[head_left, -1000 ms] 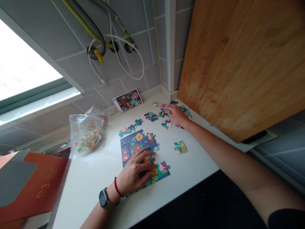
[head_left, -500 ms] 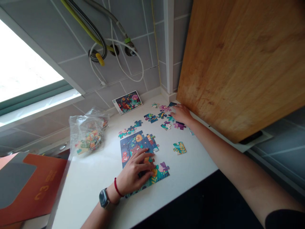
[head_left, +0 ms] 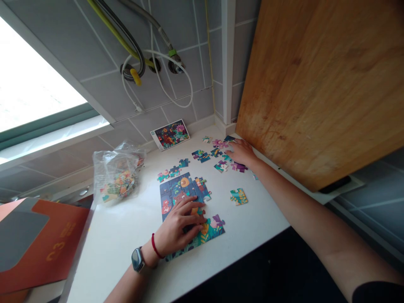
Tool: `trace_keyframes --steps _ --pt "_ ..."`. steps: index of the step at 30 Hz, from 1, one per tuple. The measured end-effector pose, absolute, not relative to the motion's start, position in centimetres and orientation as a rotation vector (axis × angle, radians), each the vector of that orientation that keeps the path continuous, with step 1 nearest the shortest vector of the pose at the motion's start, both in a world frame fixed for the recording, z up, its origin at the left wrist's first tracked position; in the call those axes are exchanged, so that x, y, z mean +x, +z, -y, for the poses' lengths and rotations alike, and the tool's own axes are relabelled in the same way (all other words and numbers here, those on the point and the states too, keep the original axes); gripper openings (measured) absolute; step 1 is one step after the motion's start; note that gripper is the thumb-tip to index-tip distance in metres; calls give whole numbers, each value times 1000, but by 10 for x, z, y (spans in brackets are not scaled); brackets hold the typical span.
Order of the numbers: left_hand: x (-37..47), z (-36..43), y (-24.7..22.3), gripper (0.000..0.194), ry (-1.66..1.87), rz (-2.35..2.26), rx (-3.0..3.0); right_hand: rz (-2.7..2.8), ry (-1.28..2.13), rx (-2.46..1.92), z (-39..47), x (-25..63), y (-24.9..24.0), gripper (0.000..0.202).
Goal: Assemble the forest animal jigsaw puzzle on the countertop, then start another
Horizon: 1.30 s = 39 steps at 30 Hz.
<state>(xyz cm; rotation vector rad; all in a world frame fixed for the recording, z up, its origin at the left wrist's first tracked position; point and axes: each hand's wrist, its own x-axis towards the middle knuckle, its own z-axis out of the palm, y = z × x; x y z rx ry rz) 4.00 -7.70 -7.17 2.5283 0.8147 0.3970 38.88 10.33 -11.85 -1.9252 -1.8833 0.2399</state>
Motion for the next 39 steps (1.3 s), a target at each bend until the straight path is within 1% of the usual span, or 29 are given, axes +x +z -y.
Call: trace_keyframes --steps 5,12,17,22,26,28,31,36,37,39 --pt "40 77 -73 23 408 -810 2533 1866 225 -1959 -98 384 -113 46" --pt "37 78 -78 23 412 -815 2526 1848 120 -2010 -90 373 -99 44" --pt "38 77 -79 21 515 -775 2513 1892 117 -1791 -91 365 -103 40" --pt "35 67 -83 21 777 -747 2348 2053 167 -1466 -91 348 -116 36" --pt "27 57 -89 21 904 -867 2356 2101 140 -1427 -90 334 -118 30" --pt "25 55 -91 20 915 -897 2371 2122 111 -1442 -93 327 -113 29" --pt "24 53 -92 22 912 -898 2376 2180 105 -1533 -111 314 -98 32" --pt "24 53 -93 24 896 -894 2371 2190 275 -1976 -160 285 -71 53" --pt "23 53 -93 23 893 -909 2363 2185 294 -2026 -168 279 -68 55" --pt "23 52 -95 21 886 -938 2345 2166 320 -2102 -182 269 -62 52"
